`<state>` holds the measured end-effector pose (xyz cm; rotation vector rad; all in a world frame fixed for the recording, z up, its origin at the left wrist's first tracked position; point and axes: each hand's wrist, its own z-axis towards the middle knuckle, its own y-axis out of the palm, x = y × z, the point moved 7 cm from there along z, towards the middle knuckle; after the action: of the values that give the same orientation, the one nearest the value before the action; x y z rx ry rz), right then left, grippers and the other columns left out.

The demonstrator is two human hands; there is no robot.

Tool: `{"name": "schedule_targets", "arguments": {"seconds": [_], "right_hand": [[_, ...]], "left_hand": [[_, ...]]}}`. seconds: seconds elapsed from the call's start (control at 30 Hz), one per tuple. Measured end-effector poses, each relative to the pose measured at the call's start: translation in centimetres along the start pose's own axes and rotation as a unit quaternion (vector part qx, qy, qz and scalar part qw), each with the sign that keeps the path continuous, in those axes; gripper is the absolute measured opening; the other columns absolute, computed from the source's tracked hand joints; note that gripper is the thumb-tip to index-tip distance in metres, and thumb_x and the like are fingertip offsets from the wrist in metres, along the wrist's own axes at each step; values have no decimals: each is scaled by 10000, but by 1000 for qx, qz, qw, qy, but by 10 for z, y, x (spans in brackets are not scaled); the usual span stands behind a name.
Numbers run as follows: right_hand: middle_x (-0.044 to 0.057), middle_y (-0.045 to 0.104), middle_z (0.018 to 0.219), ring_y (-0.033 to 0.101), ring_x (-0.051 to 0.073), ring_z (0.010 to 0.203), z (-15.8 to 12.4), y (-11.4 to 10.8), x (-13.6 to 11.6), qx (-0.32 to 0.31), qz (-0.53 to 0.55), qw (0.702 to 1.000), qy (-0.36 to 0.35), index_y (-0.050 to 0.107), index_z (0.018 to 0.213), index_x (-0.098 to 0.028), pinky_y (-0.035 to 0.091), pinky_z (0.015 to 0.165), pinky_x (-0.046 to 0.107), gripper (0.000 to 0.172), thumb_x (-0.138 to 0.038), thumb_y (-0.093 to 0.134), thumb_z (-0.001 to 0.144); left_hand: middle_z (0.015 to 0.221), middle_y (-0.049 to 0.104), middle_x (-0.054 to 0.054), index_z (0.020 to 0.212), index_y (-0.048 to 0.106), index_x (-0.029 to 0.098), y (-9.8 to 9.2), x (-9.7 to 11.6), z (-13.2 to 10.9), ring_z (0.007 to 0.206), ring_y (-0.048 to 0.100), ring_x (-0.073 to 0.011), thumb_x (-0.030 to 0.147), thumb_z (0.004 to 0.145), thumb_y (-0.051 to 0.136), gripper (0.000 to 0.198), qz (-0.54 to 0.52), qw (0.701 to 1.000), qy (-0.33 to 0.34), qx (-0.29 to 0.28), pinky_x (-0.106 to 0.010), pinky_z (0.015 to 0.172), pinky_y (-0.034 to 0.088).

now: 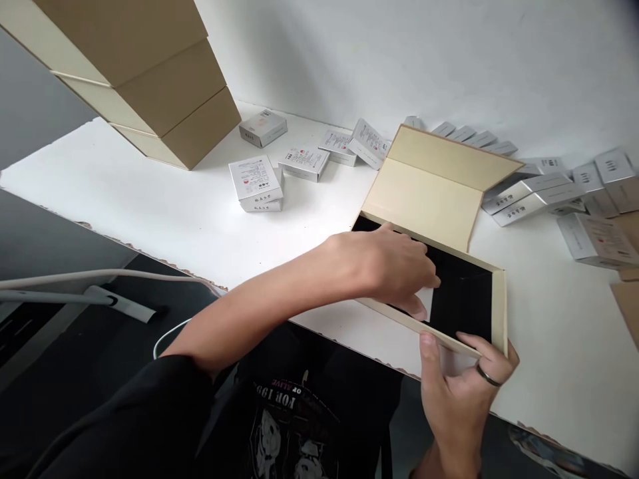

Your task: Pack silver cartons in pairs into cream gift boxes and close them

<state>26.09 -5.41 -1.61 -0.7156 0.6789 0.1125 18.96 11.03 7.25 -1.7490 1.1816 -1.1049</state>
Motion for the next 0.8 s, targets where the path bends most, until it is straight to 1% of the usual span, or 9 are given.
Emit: {"name": "schedule_targets", "arguments": {"seconds": [0.1, 0.23, 0.33, 0.4, 0.43, 0.5, 0.57, 0.67, 0.8], "right_hand": [[198, 444, 1337, 480, 365, 1359, 1, 0, 0, -4, -1, 1000, -2, 498, 1119, -204, 439, 1055, 635, 460, -418, 806, 852], [187, 459, 1343, 478, 353, 1372, 2, -1, 0, -7, -19, 1000, -12, 511, 1117, -213, 457, 1045, 613, 431, -415, 796, 864], [189, 474, 1348, 503, 349, 1353, 2, -3, 3, -10, -20, 1000, -13, 519, 1111, -212, 479, 1027, 593, 431, -445, 787, 867], [191, 498, 1339, 534, 352, 1323, 2, -5, 6, -12, -24, 1000, -6, 518, 1094, -211, 494, 1012, 586, 450, -469, 797, 853], [193, 513, 1332, 545, 356, 1313, 2, -7, 9, -13, -29, 999, 2, 518, 1079, -211, 495, 1011, 588, 457, -482, 803, 846], [199, 540, 1327, 551, 366, 1310, 2, -10, 15, -18, -43, 999, 19, 525, 1055, -210, 490, 1021, 600, 468, -522, 800, 840], [204, 559, 1329, 547, 371, 1314, 3, -14, 18, -26, -59, 998, 28, 538, 1044, -208, 478, 1036, 614, 474, -563, 781, 844], [214, 579, 1325, 546, 386, 1307, 5, -20, 21, -34, -80, 996, 37, 555, 1033, -207, 473, 1026, 629, 505, -632, 749, 843], [214, 578, 1329, 545, 392, 1295, 7, -23, 24, -45, -92, 993, 59, 555, 1020, -210, 466, 1028, 627, 543, -688, 725, 828]], "left_hand": [[1217, 712, -94, 1351, 681, 288, 6, -1, 6, 1205, 606, -331, 484, 956, 669, 441, -20, 999, -7, -43, -488, 1074, 429], [1188, 731, -98, 1399, 605, 230, 4, -2, 0, 1134, 640, -344, 414, 741, 910, 749, -16, 1000, -12, -8, -496, 1086, 405], [1132, 740, -116, 1263, 677, 151, 5, -5, -5, 1085, 655, -329, 434, 721, 931, 663, 2, 1000, -21, 9, -460, 1084, 398], [1109, 738, -118, 1307, 657, 142, 8, -9, -7, 1035, 663, -315, 406, 744, 913, 672, 9, 999, -45, 4, -415, 1007, 444], [1129, 733, -114, 1421, 587, 164, 10, -11, -7, 1026, 662, -311, 378, 755, 903, 767, 12, 998, -56, 0, -398, 963, 462], [1237, 700, -102, 1629, 326, 292, 12, -12, -6, 1037, 660, -310, 336, 774, 883, 1021, 13, 997, -69, -16, -383, 899, 483], [1366, 639, -92, 1649, 213, 430, 14, -10, -4, 1088, 651, -324, 332, 786, 871, 1090, 11, 996, -77, -42, -388, 884, 493], [1382, 623, -94, 1604, 337, 466, 15, -5, -1, 1075, 658, -331, 300, 810, 837, 953, 6, 994, -81, -69, -388, 837, 509], [1269, 667, -138, 1568, 467, 289, 15, 0, -1, 910, 672, -309, 345, 819, 798, 821, -4, 998, -52, -39, -381, 707, 510]]}}
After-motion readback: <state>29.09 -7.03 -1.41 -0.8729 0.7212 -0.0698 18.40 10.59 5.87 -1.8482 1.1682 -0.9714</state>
